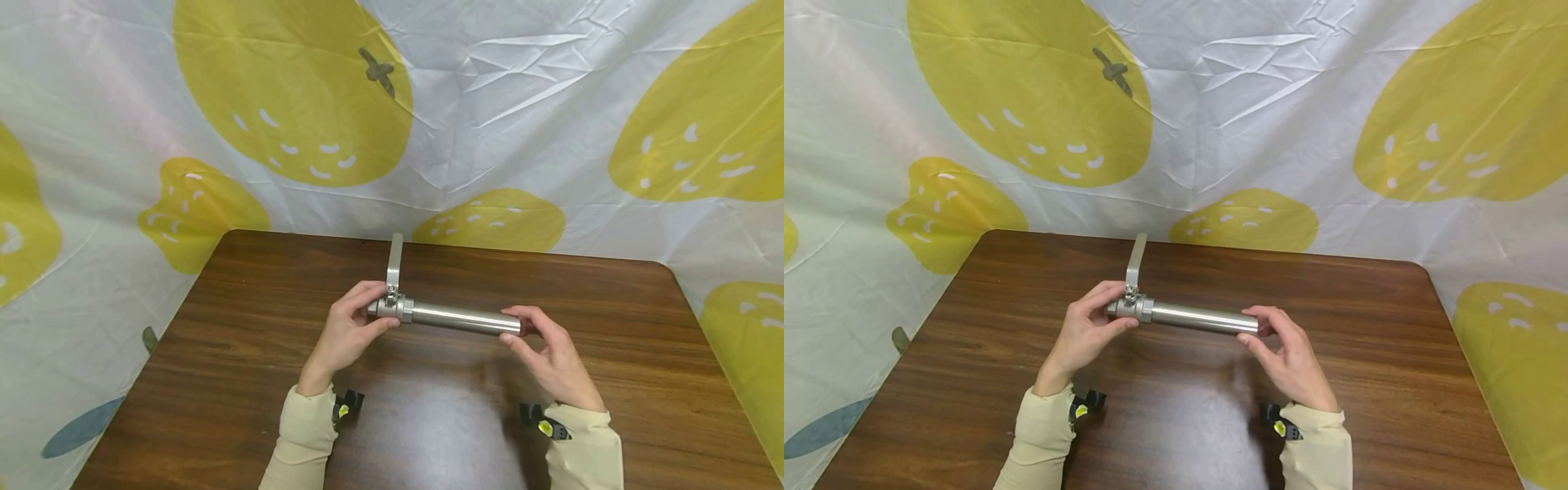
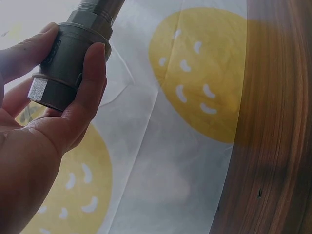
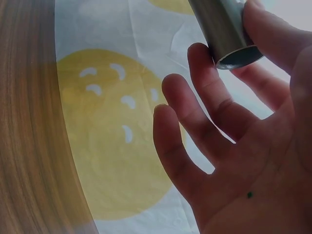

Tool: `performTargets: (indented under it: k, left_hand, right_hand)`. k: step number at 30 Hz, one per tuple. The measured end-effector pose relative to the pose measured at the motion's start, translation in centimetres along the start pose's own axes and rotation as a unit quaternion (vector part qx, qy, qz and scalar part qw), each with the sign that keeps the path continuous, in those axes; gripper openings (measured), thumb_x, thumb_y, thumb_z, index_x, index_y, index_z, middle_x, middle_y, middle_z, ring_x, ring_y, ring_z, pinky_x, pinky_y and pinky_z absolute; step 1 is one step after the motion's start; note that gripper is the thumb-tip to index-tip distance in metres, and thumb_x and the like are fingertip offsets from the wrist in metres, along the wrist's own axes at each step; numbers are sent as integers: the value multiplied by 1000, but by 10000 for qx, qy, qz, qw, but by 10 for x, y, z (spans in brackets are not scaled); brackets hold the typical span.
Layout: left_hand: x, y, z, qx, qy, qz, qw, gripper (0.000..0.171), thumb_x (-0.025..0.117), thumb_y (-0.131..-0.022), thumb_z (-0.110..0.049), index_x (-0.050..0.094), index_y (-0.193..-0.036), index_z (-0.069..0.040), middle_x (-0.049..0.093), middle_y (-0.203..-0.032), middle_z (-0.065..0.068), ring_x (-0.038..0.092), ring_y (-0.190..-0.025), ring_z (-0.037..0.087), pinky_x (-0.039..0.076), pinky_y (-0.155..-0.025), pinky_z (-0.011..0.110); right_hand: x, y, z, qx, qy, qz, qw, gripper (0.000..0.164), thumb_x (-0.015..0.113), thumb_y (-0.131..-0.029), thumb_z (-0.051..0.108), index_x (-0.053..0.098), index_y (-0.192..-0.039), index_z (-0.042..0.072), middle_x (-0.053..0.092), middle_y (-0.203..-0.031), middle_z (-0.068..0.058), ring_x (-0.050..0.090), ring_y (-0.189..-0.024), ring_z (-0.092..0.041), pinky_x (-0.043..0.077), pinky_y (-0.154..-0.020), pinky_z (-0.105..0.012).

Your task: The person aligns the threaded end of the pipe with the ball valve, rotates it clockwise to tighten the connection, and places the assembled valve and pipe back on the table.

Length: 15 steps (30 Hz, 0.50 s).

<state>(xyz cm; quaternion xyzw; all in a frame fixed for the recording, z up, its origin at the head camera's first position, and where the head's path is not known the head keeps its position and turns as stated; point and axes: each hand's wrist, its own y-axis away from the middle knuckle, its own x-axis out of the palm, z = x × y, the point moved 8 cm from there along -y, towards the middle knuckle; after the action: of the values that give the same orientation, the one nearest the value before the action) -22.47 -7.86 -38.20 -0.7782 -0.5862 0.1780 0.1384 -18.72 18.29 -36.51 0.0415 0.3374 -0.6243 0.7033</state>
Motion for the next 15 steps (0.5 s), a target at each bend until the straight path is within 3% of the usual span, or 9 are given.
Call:
performTargets:
  k: [5,15]
  left_hand:
    - [1,1,1,-50,-3,31,10000,46,72,-72,0,56,-115,1,51,-114,9,52,-94,17,51,-77,22]
    - [3,0,-1,34,36,62,10000,45,72,-71,1,56,-114,3,51,-113,12,52,-94,16,50,-77,21]
  right_hand:
    - [0,1,-2,-126,74,-29,9999,32,64,-79,-1,56,-109,4,59,-89,-1,53,-81,-6,42,-68,-11]
    - [1,3,-35,29,239,-73,9997,27,63,-83,8,59,-107,17,59,-86,6,52,-81,-3,41,-66,-13]
